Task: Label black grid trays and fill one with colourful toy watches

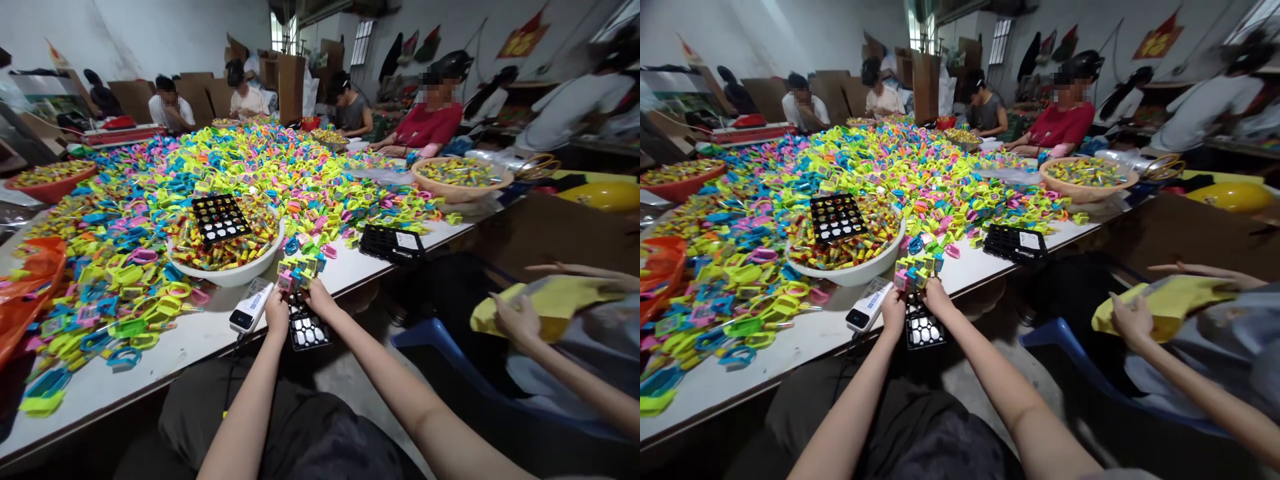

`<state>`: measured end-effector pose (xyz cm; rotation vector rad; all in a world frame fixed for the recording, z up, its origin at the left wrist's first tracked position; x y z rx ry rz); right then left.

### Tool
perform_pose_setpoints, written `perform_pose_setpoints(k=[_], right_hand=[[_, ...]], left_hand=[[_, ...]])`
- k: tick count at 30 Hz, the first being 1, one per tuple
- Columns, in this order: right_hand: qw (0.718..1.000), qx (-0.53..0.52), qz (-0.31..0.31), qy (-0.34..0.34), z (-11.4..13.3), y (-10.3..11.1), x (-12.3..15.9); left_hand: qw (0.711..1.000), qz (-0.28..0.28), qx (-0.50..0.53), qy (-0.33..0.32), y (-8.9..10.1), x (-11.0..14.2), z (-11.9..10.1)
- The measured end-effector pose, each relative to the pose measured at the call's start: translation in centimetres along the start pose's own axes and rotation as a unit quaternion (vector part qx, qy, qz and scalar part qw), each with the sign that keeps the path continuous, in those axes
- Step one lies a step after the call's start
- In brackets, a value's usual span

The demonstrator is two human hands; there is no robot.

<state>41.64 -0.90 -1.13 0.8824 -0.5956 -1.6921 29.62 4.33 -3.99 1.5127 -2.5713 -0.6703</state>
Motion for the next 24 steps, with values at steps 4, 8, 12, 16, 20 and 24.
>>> perform_pose_setpoints(k=[4, 8, 12, 16, 20, 24], right_hand=[[1.0, 0.014, 0.017, -0.013, 0.07, -0.15, 0.01], [0.999, 0.021, 0.023, -0.021, -0.06, -0.29, 0.18], [0.999, 0.024, 0.018, -0.031, -0.29, -0.37, 0.36], [0.999, 0.025, 0.013, -0.037, -0.41, -0.49, 0.43], [0.999, 0.023, 0.005, -0.038, -0.51, -0.56, 0.54], [0.999, 0.025, -0.005, -0.039, -0.45, -0.46, 0.75]], left_hand=[[1.0, 0.002, 0.002, -0.002, 0.0, 0.05, 0.1], [1.0, 0.003, -0.001, -0.002, 0.05, 0.07, 0.07], [1.0, 0.005, -0.005, -0.005, 0.14, 0.05, -0.18], [1.0, 0.005, -0.008, -0.011, 0.15, 0.19, -0.3], [1.0, 0.006, -0.011, -0.015, 0.07, 0.14, -0.16], [1.0, 0.011, -0.007, -0.019, 0.16, -0.34, -0.24]])
Point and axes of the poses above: each hand's wrist, its own x-axis away from the middle knuckle, its own y-axis out of the back of the hand, z = x × y, the point moved 9 cm from there along -x, towards the middle knuckle, and after that the axes turned 9 degrees about z, right-handed, at the moved point
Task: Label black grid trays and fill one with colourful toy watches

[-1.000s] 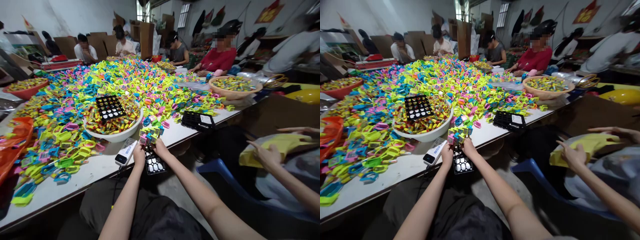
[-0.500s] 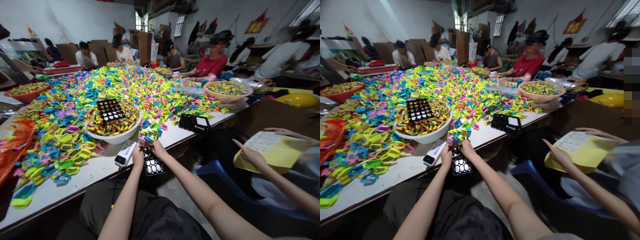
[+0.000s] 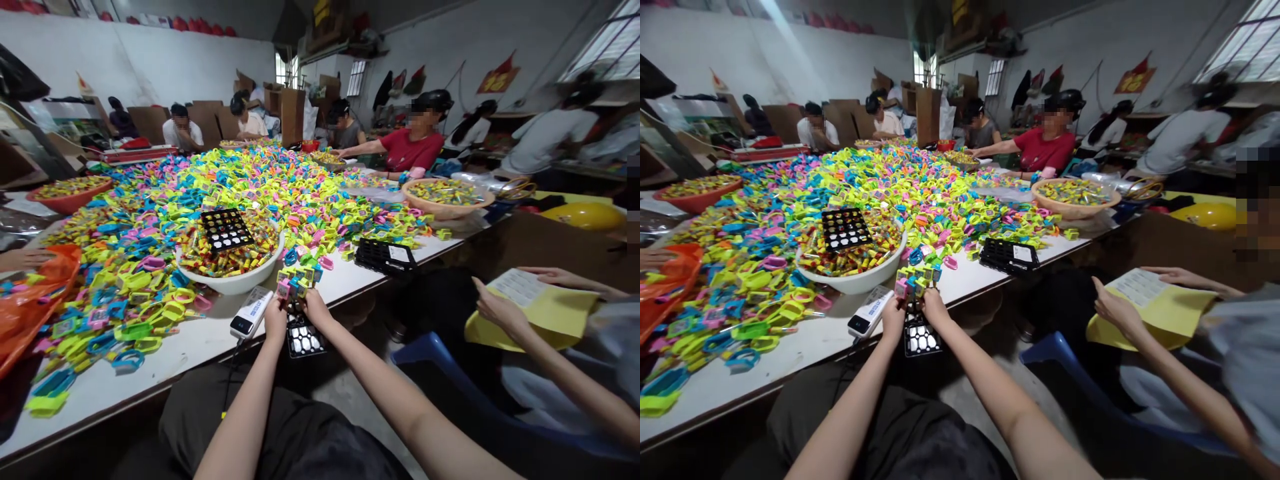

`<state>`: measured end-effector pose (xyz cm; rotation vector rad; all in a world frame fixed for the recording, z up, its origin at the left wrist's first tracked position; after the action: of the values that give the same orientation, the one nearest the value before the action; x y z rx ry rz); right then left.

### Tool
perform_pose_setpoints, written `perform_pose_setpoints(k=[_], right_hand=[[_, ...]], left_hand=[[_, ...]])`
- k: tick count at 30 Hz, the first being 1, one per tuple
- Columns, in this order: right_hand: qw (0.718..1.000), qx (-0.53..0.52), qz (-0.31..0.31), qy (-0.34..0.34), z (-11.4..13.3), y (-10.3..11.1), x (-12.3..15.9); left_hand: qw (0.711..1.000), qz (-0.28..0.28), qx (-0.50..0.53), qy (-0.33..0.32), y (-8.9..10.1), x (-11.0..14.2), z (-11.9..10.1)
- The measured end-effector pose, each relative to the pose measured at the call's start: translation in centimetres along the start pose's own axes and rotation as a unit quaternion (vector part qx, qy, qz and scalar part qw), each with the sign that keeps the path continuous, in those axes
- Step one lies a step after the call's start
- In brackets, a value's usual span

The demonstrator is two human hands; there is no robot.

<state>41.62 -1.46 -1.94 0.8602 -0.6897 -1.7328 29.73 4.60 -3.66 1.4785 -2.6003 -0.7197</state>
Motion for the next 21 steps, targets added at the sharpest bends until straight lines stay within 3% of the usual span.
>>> perform_pose_setpoints(k=[3, 6, 8, 10, 12, 14, 18, 21], right_hand=[[1.0, 0.003, 0.001, 0.007, 0.2, 0.0, 0.1], [1.0, 0.006, 0.005, 0.013, 0.2, -0.2, 0.2], [1.0, 0.005, 0.008, 0.012, 0.0, -0.4, 0.2], [1.0, 0.004, 0.01, 0.009, -0.2, -0.7, 0.2], [1.0, 0.002, 0.014, 0.006, -0.3, -0.9, 0.2], [1.0, 0.001, 0.021, 0.007, -0.3, -1.0, -0.1], [1.0, 0.007, 0.026, 0.006, -0.1, -0.6, -0.1], [1.0, 0.022, 0.01, -0.008, 0.5, 0.5, 1.7]], left_hand=[[1.0, -0.004, 0.01, -0.004, 0.2, 0.9, -0.1], [0.999, -0.031, 0.04, 0.006, 0.2, 4.0, 0.6], [0.994, -0.063, 0.08, 0.049, 0.0, 6.7, 2.1], [0.979, -0.07, 0.128, 0.142, -0.8, 9.0, 4.4], [0.956, -0.038, 0.173, 0.233, -2.2, 10.5, 6.3], [0.933, 0.015, 0.221, 0.283, -3.9, 11.0, 7.0], [0.889, 0.108, 0.327, 0.303, -6.7, 11.0, 6.2], [0.863, 0.122, 0.397, 0.288, -7.7, 11.0, 5.0]])
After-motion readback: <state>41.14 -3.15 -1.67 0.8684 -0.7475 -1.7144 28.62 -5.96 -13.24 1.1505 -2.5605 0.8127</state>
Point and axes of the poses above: each hand's wrist, its own x-axis away from the middle knuckle, its own y-axis out of the back of the hand, z = x × y, the point moved 9 cm from there along -x, towards the middle knuckle, and after that the axes turned 9 degrees about z, right-handed, at the moved point
